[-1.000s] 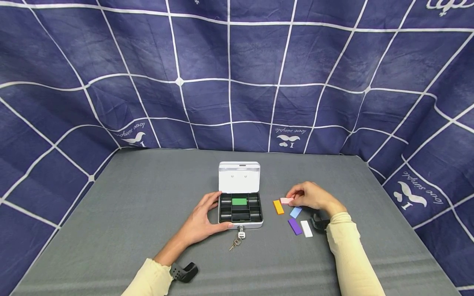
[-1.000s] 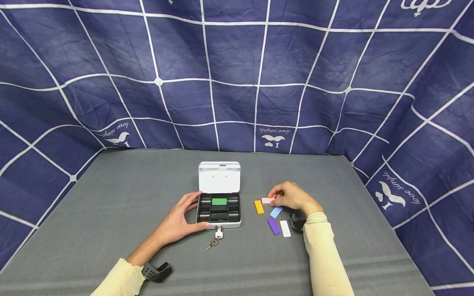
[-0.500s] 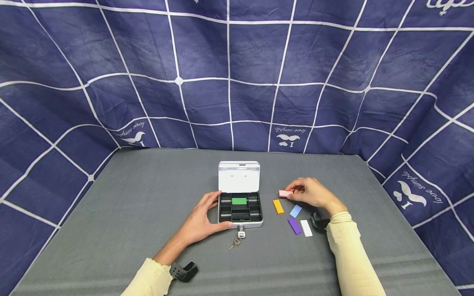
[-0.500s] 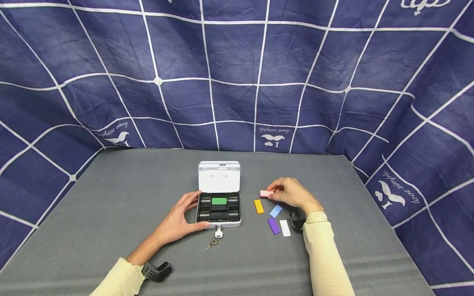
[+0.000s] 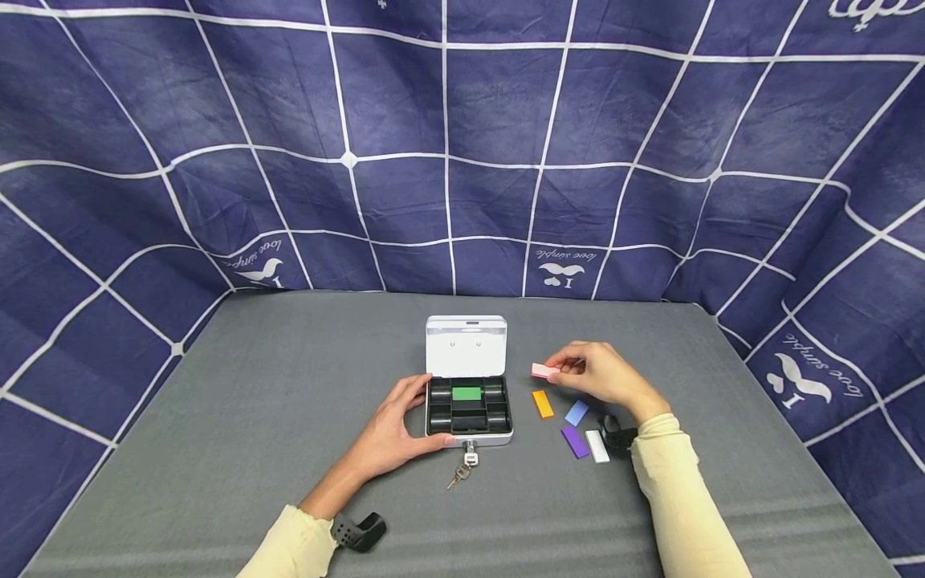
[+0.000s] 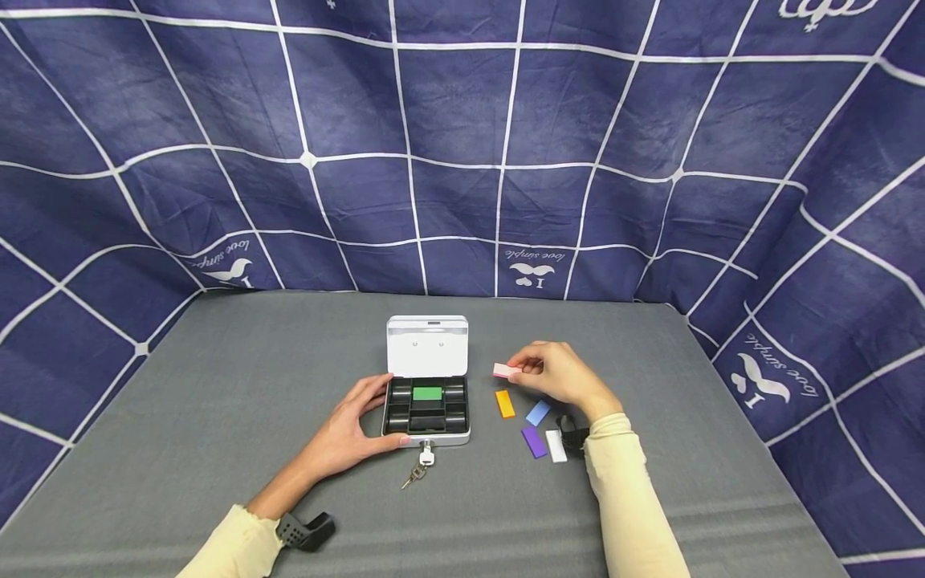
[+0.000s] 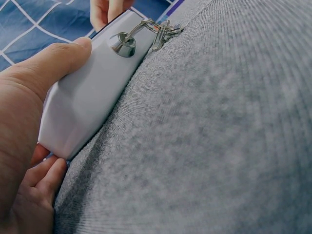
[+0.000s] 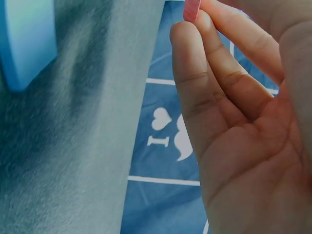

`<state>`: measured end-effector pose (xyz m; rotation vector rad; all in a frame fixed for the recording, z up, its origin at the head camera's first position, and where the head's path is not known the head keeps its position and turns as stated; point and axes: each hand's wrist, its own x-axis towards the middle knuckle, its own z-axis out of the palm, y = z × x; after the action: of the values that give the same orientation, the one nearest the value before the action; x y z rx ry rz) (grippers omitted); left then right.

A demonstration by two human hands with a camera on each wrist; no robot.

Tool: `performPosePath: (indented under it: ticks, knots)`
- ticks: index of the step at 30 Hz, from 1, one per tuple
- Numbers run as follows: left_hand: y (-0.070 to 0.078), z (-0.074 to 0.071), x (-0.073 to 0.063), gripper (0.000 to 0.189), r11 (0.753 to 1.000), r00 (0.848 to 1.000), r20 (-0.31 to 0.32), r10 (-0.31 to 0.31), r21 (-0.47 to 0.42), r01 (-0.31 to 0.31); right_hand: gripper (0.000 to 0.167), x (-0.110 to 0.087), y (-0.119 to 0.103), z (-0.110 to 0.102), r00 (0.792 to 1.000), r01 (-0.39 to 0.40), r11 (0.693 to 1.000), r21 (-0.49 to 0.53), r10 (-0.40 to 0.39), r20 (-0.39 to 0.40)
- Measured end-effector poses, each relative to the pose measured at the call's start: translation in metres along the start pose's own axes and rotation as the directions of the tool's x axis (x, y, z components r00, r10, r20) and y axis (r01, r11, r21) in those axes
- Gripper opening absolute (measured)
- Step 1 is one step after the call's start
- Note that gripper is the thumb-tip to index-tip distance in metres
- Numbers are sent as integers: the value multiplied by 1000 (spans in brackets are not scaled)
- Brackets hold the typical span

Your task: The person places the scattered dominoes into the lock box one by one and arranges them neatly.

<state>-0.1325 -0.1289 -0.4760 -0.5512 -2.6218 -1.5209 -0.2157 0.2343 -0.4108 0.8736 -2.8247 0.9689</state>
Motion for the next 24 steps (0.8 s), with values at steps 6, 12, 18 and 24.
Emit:
performPosePath:
  ticks: [6, 12, 18, 24]
  knots:
    - [1, -1, 0, 100, 1000, 1000, 10, -18, -9, 18, 17, 3, -9, 4, 999, 52, 999, 1, -52, -1]
    - [1, -1, -1, 100, 1000, 1000, 11, -18, -12, 19, 16, 8, -19, 12, 996, 93, 996, 14, -93, -8]
    - [1, 0, -1, 100, 1000, 1000, 8, -20, -4, 20, 17, 13, -29, 22, 989, 143, 990, 7, -143, -43]
    - [0, -1, -1, 100, 1000, 1000, 6, -22, 1, 22, 17, 14, -37, 29, 984, 168, 986, -20, -169, -53]
